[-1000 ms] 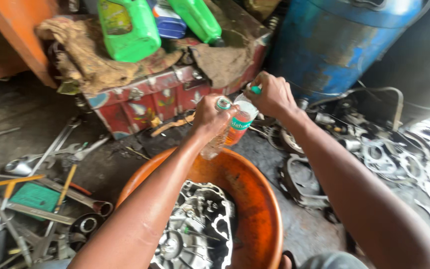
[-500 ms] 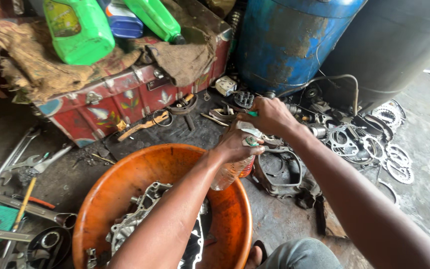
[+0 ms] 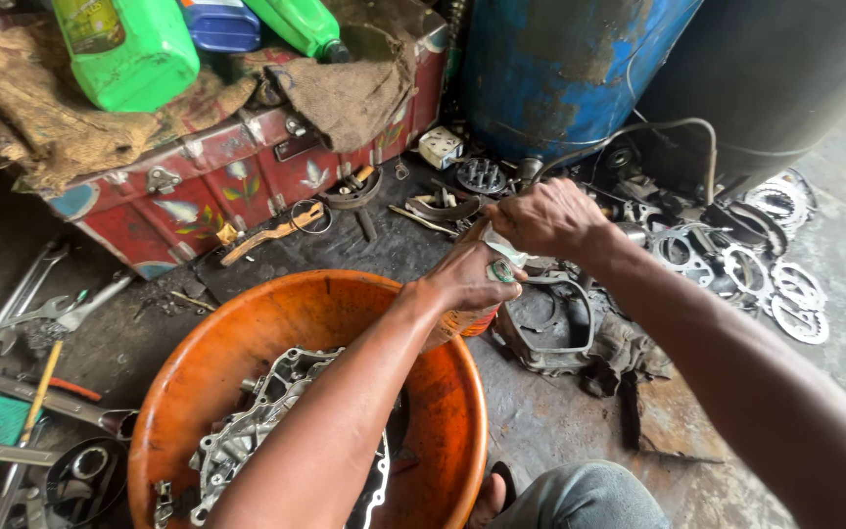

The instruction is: The person sits on the floor and cleans a disassembled engine casing inside an orange basin. They pour a liquid from a plastic bottle onto the metal part and scrub it with their hands, turning the part over to clean different sides.

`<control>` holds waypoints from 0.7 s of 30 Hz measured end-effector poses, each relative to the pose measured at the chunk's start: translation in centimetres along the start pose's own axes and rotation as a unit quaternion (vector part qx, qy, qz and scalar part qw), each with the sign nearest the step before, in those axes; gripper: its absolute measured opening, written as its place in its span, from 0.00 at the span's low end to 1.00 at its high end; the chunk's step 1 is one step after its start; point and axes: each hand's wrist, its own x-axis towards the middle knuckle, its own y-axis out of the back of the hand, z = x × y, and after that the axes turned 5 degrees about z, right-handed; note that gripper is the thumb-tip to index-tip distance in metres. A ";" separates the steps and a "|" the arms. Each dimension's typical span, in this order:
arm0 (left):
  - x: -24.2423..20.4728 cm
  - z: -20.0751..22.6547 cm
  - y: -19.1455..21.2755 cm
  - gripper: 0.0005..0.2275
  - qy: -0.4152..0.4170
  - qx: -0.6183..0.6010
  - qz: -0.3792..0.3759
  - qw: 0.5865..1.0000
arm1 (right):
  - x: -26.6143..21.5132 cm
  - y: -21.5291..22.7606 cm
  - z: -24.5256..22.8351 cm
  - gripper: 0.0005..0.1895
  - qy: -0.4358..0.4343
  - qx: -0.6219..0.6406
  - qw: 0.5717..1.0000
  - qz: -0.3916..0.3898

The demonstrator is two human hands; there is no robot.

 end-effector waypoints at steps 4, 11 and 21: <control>0.2 0.9 0.0 0.23 0.055 0.032 -0.083 0.995 | -0.2 -0.2 1.8 0.27 0.173 -0.030 0.978 0.117; 0.3 -0.1 0.3 0.33 0.008 -0.008 0.006 1.000 | -1.5 1.6 0.0 0.21 -0.019 0.084 0.993 -0.083; -0.5 -1.8 -0.8 0.19 -0.064 0.078 0.011 0.995 | -3.9 -1.1 2.7 0.22 -0.010 0.218 0.959 0.179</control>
